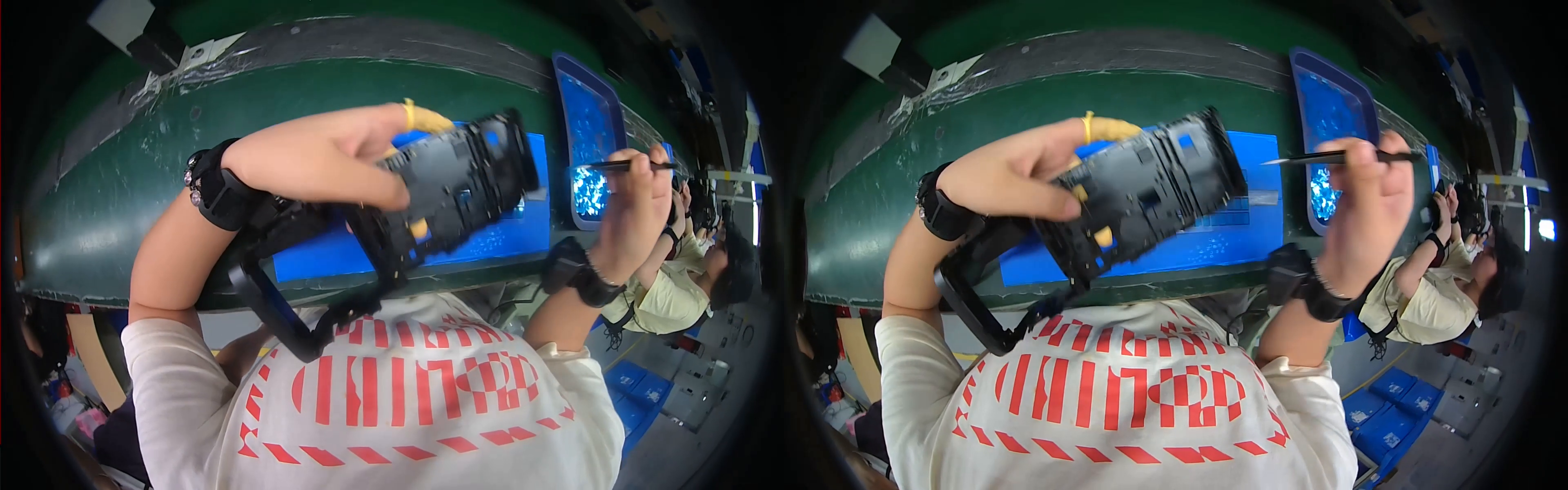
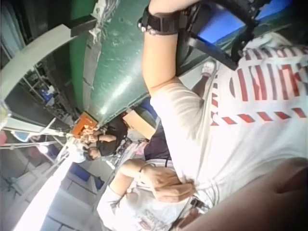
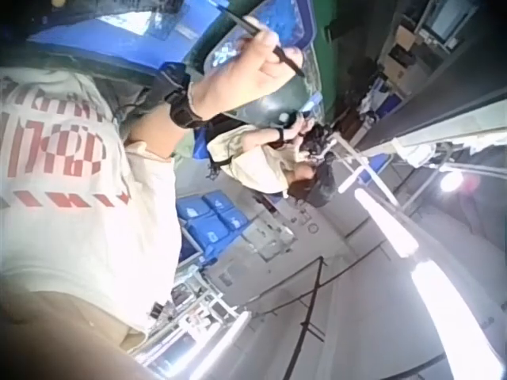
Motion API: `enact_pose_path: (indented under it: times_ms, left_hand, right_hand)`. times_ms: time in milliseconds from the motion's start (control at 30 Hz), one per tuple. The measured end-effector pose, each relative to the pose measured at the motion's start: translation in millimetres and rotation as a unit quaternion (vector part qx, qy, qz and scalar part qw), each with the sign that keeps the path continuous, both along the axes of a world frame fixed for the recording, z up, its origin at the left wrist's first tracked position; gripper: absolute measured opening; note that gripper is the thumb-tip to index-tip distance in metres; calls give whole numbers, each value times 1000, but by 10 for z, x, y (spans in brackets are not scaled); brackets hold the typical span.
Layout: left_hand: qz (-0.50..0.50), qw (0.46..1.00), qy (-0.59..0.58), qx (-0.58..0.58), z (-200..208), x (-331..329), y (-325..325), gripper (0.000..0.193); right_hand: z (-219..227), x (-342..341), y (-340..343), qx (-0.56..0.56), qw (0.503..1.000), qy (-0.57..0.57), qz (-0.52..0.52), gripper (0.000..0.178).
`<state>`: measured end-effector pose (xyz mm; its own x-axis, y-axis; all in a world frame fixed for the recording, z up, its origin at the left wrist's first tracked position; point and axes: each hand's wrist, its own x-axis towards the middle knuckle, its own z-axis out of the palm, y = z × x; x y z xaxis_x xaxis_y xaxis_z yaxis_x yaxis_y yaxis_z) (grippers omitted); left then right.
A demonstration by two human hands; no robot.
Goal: The person is using tweezers to carefully place small components into a plastic electronic housing.
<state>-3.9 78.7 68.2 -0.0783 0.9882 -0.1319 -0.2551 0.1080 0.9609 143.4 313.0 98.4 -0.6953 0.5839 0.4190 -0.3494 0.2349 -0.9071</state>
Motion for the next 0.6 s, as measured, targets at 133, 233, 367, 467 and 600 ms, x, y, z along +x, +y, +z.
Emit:
enact_pose_path:
  times_ms: [133,233,367,467,600]
  left_hand:
    - [151,987,-43,-16,-98,-195,31,56]
    - [235,968,-78,-31,-168,-344,2,56]
    - [212,975,-57,30,-165,-455,-28,56]
    - [204,978,-10,36,-194,-510,-47,64]
    - [183,982,35,23,-86,-551,-82,71]
  right_hand:
    - [-222,523,1026,30,987,-68,-139,18]
    - [-591,719,1415,50,971,-104,-210,20]
    - [-862,804,1414,61,965,-125,-222,24]
    - [-848,807,1316,93,953,-161,-239,24]
    - [-835,815,1285,75,953,-145,-254,24]
